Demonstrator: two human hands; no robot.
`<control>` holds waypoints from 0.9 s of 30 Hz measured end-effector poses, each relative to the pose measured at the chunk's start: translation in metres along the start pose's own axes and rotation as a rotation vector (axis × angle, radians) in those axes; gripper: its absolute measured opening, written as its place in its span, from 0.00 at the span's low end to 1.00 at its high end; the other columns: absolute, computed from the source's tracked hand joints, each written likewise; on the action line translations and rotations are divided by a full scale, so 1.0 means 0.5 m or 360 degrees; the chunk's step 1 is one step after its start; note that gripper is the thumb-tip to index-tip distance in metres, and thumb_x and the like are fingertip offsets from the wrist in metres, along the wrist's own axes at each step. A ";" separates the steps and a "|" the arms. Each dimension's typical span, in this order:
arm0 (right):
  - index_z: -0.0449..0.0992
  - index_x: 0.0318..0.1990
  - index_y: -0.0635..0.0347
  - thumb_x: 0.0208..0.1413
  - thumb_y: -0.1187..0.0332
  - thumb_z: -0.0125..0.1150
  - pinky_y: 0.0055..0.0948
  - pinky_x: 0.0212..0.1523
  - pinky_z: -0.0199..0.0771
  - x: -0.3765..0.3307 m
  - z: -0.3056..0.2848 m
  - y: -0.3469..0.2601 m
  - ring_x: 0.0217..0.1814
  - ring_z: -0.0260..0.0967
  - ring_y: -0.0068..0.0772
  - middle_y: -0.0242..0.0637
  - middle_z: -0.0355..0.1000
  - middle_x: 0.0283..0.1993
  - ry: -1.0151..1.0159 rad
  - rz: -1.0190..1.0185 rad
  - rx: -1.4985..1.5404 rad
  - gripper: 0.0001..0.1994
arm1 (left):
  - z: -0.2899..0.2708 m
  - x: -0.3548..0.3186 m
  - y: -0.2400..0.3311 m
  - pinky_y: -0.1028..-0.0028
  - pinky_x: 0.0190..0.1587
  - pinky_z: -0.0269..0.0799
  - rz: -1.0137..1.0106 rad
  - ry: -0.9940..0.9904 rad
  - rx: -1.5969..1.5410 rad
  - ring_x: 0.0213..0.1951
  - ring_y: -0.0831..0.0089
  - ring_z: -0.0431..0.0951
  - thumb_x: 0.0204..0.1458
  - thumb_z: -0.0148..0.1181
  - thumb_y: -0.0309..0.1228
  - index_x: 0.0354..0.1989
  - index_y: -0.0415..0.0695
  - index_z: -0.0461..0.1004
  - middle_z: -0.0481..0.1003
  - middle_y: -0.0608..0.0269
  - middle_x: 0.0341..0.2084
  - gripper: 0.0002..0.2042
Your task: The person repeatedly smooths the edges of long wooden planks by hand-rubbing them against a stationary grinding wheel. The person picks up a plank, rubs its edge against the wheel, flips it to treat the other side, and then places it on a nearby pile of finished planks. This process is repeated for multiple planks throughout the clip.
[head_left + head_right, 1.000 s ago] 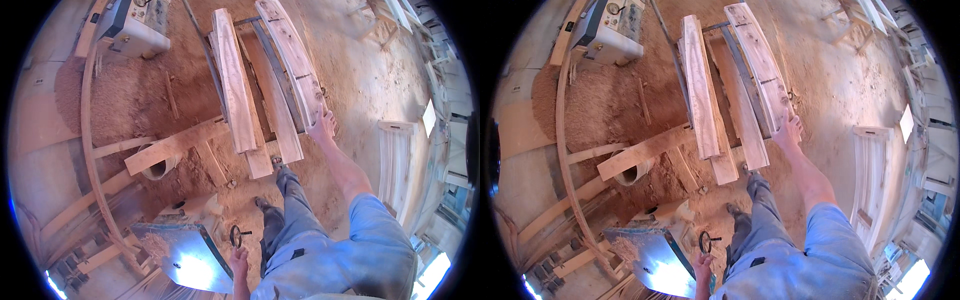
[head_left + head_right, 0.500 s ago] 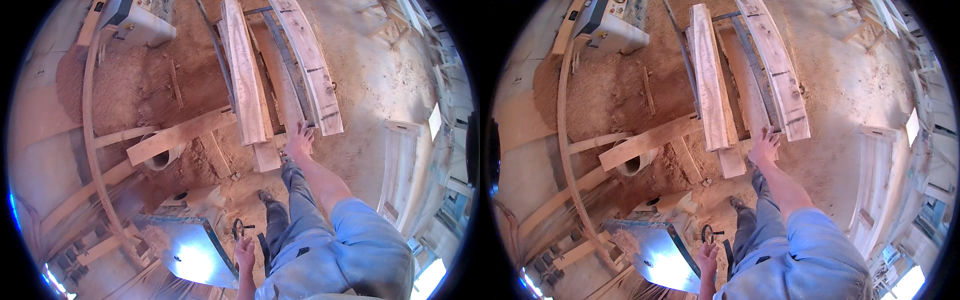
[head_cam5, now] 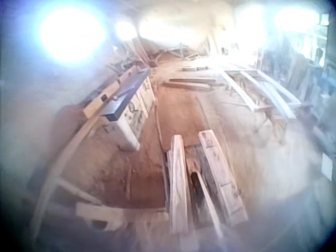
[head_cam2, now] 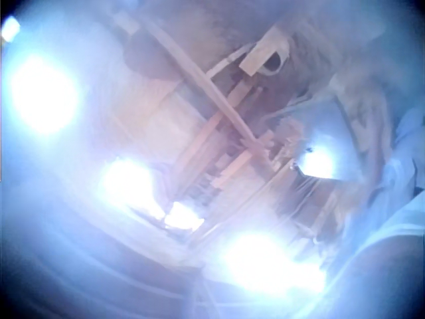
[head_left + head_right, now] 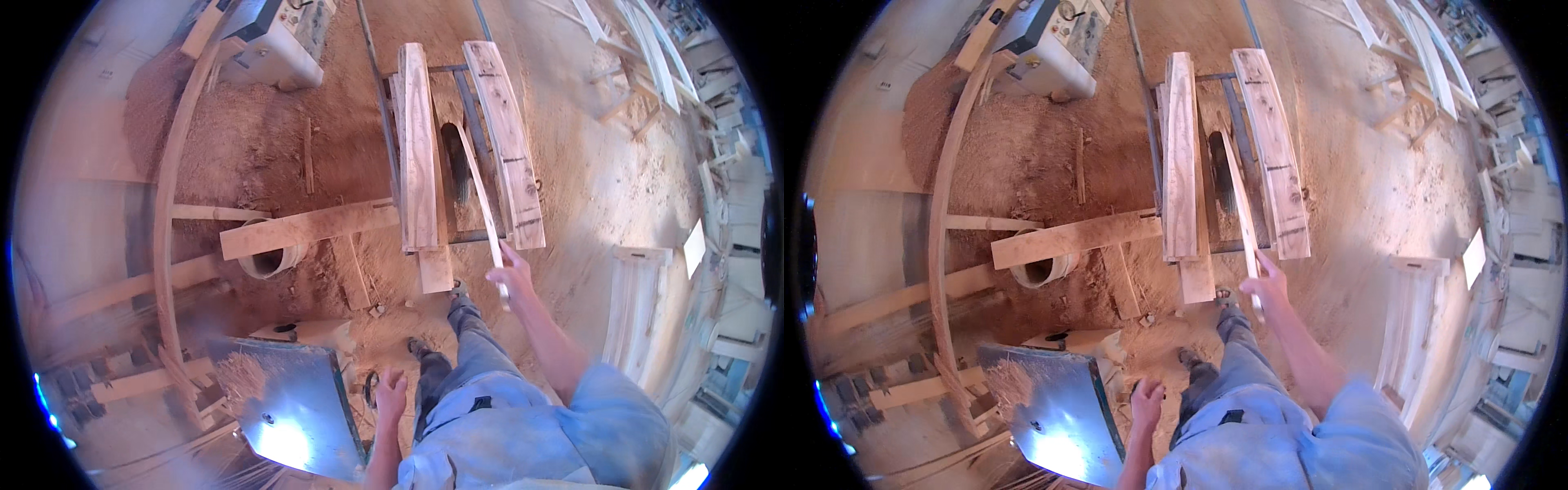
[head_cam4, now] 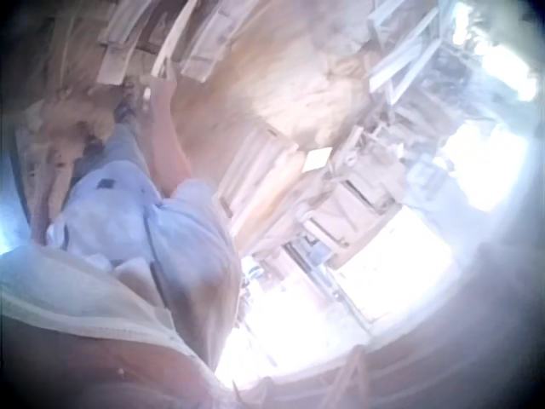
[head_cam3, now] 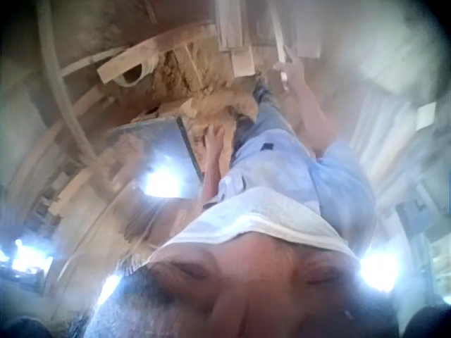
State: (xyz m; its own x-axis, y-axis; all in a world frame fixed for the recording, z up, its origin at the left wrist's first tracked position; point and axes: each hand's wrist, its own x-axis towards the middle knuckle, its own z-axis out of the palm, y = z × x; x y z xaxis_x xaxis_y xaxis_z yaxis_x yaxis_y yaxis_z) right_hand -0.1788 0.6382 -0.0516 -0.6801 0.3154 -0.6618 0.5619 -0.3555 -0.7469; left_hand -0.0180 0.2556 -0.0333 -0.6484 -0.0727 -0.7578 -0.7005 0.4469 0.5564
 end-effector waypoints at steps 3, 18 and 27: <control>0.62 0.73 0.64 0.33 0.73 0.66 0.28 0.36 0.79 -0.128 -0.067 -0.043 0.34 0.78 0.31 0.39 0.77 0.41 -0.0083 0.0110 0.0147 0.49 | 0.036 0.054 0.147 0.67 0.57 0.76 0.0234 -0.0070 -0.0115 0.56 0.62 0.80 0.60 0.59 0.29 0.69 0.30 0.63 0.78 0.44 0.57 0.29; 0.51 0.72 0.78 0.29 0.68 0.64 0.52 0.58 0.80 -0.433 -0.233 -0.201 0.54 0.76 0.65 0.74 0.69 0.59 -0.1216 0.0555 0.0694 0.55 | 0.199 0.140 0.655 0.63 0.53 0.76 0.0361 -0.0563 -0.2378 0.49 0.65 0.80 0.65 0.54 0.27 0.54 0.35 0.73 0.79 0.54 0.51 0.13; 0.79 0.53 0.71 0.30 0.74 0.78 0.34 0.48 0.81 -0.317 -0.030 -0.207 0.44 0.79 0.33 0.39 0.81 0.46 -0.1358 0.0417 -0.1491 0.34 | -0.063 0.172 0.328 0.70 0.41 0.70 0.0368 0.0857 -0.2883 0.33 0.72 0.74 0.60 0.62 0.35 0.41 0.44 0.80 0.77 0.68 0.32 0.09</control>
State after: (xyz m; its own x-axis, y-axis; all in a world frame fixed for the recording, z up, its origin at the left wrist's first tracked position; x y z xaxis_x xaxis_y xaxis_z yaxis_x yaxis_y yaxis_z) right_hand -0.1222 0.6381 0.1298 -0.3888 -0.4507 -0.8036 0.6013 0.5366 -0.5919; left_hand -0.1979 0.2947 0.0032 -0.5227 -0.5467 -0.6542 0.2059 -0.8256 0.5254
